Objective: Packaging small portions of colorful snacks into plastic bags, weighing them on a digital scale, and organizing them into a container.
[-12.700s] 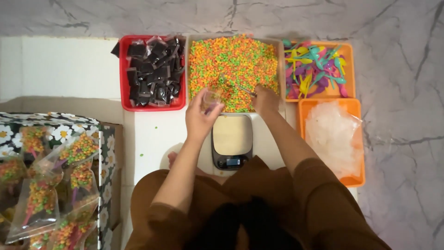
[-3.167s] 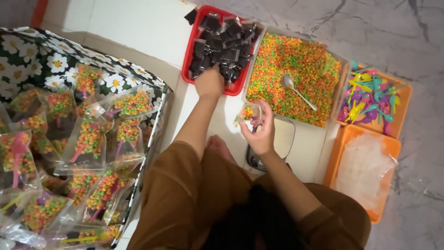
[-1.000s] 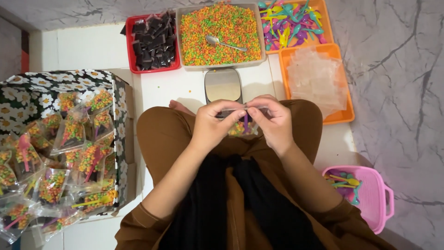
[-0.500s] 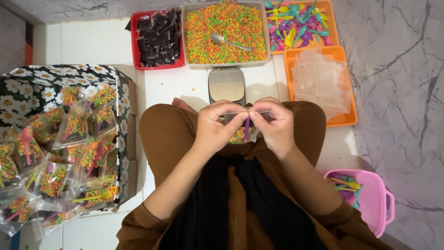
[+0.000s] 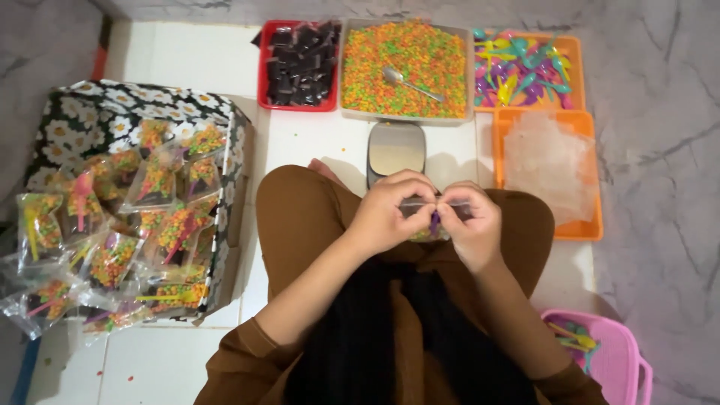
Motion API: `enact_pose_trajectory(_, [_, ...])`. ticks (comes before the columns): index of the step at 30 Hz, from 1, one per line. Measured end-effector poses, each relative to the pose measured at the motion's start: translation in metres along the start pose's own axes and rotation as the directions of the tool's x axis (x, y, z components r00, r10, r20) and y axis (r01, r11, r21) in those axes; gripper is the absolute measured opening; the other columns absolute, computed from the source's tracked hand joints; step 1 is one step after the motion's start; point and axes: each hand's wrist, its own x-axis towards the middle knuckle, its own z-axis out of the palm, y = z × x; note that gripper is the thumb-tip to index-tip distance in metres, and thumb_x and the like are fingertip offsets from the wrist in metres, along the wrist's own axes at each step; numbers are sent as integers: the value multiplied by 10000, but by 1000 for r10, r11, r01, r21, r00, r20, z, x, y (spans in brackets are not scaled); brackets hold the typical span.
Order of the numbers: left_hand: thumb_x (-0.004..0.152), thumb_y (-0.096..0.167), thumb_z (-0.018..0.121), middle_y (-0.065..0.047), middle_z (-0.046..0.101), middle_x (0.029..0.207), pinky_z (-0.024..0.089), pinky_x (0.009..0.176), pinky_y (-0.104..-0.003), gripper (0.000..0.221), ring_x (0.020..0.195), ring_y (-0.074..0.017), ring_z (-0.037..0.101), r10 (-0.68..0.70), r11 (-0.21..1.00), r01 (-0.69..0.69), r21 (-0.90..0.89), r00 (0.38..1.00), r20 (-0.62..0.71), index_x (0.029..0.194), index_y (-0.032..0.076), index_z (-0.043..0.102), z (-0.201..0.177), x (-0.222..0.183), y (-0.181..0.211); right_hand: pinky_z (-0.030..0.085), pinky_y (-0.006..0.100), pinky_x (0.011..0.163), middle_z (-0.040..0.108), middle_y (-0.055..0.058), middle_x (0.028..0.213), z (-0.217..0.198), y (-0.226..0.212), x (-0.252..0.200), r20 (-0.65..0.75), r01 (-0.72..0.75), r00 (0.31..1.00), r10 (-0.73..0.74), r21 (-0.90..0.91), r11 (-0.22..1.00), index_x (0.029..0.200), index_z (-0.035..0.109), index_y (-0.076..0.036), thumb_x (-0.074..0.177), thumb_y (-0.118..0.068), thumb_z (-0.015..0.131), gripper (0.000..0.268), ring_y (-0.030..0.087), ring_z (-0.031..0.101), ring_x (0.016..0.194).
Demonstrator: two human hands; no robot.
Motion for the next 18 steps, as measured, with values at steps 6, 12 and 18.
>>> enact_pose_trajectory(6, [817, 135, 775, -66, 690, 911, 585, 791, -419, 119, 900, -334, 713, -30, 992, 31, 120, 999, -11, 910, 162, 705, -20, -11, -8, 515, 301, 783, 711, 101, 918, 4, 0, 2, 47, -83, 995, 89, -124, 989, 964, 772, -29, 878, -4, 798, 93, 176, 646, 838])
enact_pose_trajectory(12, [809, 174, 759, -85, 704, 857, 596, 759, -452, 89, 856, -352, 720, -73, 931, 65, 359, 997, 8, 886, 155, 718, -44, -23, -3, 490, 316, 792, 681, 128, 1009, 14, 7, -1, 109, -10, 993, 38, -243, 970, 982, 780, -20, 871, 8, 845, 132, 187, 613, 857])
enact_pose_trajectory(18, [830, 159, 746, 38, 688, 927, 537, 748, -310, 90, 841, -183, 675, -169, 884, 237, 403, 966, -198, 920, 160, 740, -70, -39, -13, 441, 195, 882, 592, 3, 1106, 16, 37, 9, 116, -276, 953, 279, -42, 960, 1272, 639, -56, 992, 61, 573, 311, 83, 523, 935])
